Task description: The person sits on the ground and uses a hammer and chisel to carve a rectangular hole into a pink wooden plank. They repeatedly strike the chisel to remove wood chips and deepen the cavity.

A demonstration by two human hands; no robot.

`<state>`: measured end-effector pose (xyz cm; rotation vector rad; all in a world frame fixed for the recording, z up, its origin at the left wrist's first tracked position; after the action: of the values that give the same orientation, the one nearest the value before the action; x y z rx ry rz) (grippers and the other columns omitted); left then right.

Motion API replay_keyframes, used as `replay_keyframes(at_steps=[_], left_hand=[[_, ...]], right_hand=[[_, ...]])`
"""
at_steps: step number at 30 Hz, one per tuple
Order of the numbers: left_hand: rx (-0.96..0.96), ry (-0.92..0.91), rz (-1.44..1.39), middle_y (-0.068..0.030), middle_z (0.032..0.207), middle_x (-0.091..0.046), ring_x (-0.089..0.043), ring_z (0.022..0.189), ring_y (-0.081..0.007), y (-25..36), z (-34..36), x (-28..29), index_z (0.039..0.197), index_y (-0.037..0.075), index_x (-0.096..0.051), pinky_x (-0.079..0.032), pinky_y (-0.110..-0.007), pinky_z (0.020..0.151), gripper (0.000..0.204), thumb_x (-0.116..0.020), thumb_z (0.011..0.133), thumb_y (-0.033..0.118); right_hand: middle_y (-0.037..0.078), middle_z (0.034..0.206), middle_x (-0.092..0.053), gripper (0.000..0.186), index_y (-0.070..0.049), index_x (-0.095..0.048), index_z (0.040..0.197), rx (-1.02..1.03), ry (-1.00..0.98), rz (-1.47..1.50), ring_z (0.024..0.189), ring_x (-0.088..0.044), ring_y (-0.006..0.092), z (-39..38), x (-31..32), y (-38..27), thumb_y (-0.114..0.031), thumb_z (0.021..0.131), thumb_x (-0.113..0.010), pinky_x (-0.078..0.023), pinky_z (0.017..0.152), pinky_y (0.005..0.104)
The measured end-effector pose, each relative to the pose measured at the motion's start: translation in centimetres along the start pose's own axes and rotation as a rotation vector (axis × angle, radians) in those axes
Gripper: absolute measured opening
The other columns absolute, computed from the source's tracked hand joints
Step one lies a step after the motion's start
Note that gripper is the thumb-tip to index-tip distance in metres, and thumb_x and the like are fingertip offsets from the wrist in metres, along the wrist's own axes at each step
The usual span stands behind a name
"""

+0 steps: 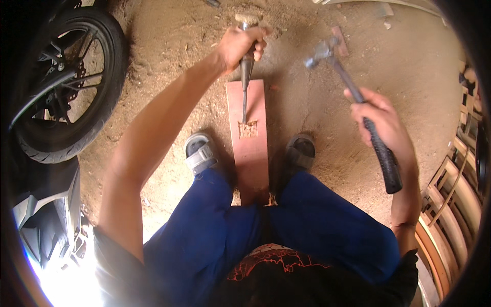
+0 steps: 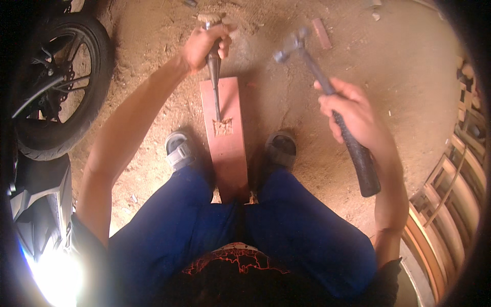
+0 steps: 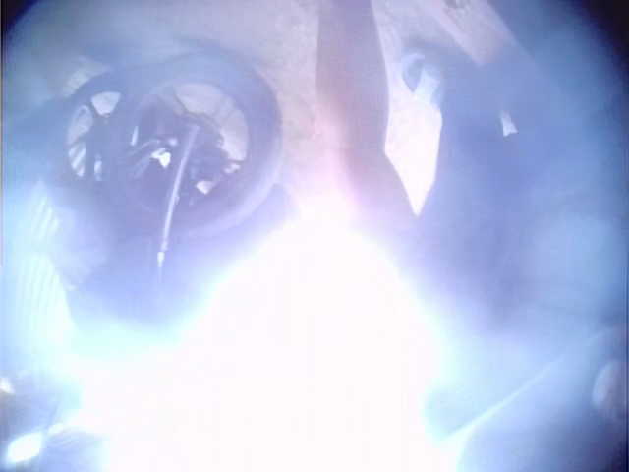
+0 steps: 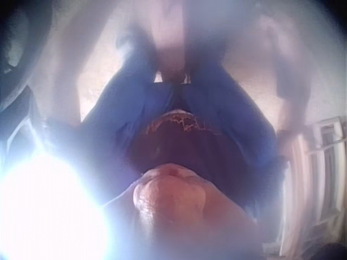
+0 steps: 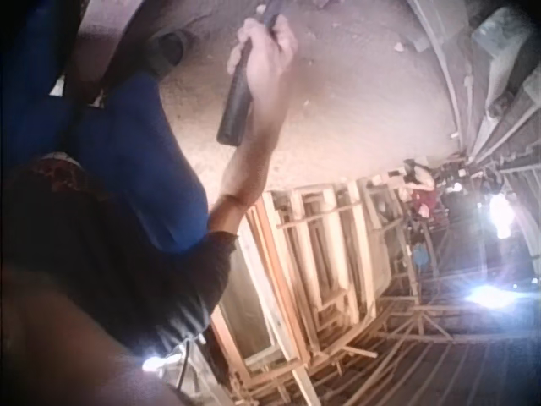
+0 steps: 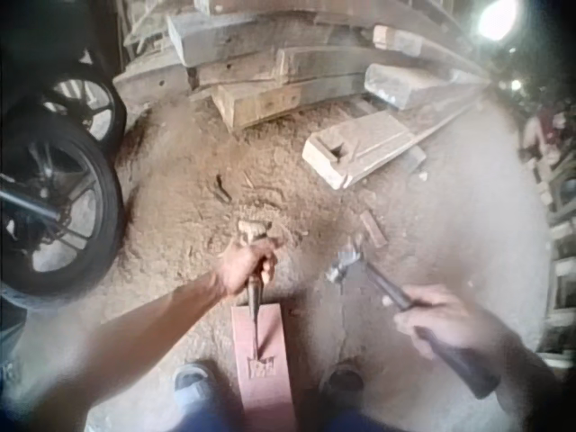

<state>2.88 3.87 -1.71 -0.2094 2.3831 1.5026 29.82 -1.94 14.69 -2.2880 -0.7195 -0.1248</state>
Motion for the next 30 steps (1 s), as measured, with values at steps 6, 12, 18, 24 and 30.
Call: replay_keyframes(at_steps=[6, 12, 18, 24, 30], left_hand=[[0.017, -0.065, 0.008, -0.0032, 0.055, -0.052, -0.05, 0.045, -0.0139, 0.0, -1.6, -3.0, 0.072, 0.008, -0.056, -0.044, -0.029, 0.044, 0.025, -0.071, 0.088, 0.019], [0.027, -0.022, -0.023, -0.0015, 0.053, -0.047, -0.048, 0.044, -0.0128, -0.1, -1.6, -2.6, 0.065, 0.01, -0.052, -0.04, -0.03, 0.043, 0.032, -0.072, 0.088, 0.02], [0.007, -0.074, -0.032, -0.0015, 0.053, -0.047, -0.047, 0.044, -0.0124, -1.1, -0.8, -3.0, 0.064, 0.01, -0.051, -0.04, -0.029, 0.042, 0.032, -0.071, 0.087, 0.019], [0.025, -0.018, -0.07, -0.0018, 0.054, -0.047, -0.045, 0.044, -0.0117, -0.6, -1.1, -2.3, 0.066, 0.01, -0.052, -0.037, -0.029, 0.042, 0.03, -0.072, 0.087, 0.016], [0.091, 0.008, -0.132, -0.0008, 0.055, -0.046, -0.042, 0.047, -0.0104, -1.1, -1.0, -1.6, 0.07, 0.01, -0.052, -0.035, -0.028, 0.043, 0.027, -0.071, 0.088, 0.015]], right_hand=[[-0.003, 0.069, -0.051, 0.035, -0.005, -0.059, 0.128, 0.641, 0.132, 0.096, 0.043, -0.044, 0.002, -2.4, 0.7, -10.0, -0.027, 0.101, -0.054, -0.037, 0.038, 0.018], [-0.004, 0.067, -0.049, 0.037, -0.004, -0.055, 0.133, 0.42, -0.066, -0.216, 0.041, -0.042, 0.0014, 0.0, -2.4, -10.9, -0.026, 0.104, -0.05, -0.037, 0.035, 0.0179], [-0.004, 0.062, -0.05, 0.034, -0.002, -0.054, 0.13, 0.436, 0.004, -0.167, 0.038, -0.041, 0.0013, 1.3, -0.8, -14.7, -0.023, 0.105, -0.048, -0.035, 0.031, 0.0168], [0.001, 0.064, -0.052, 0.027, 0.005, -0.055, 0.116, 0.15, -0.05, -0.249, 0.04, -0.042, 0.0047, 1.9, -3.5, -13.7, -0.019, 0.105, -0.047, -0.037, 0.03, 0.0198], [-0.002, 0.062, -0.049, 0.022, 0.002, -0.05, 0.118, 0.116, -0.211, 0.204, 0.039, -0.039, 0.0047, 6.1, -1.3, -13.3, -0.014, 0.102, -0.048, -0.035, 0.029, 0.0199]])
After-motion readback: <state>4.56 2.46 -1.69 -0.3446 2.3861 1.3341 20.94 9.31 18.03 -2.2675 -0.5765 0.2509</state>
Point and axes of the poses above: each hand's wrist, its own z-axis towards the middle knuckle, its own x-axis out of the back of the hand, y = z × x, the point moved 5 cm from there along z, towards the middle knuckle
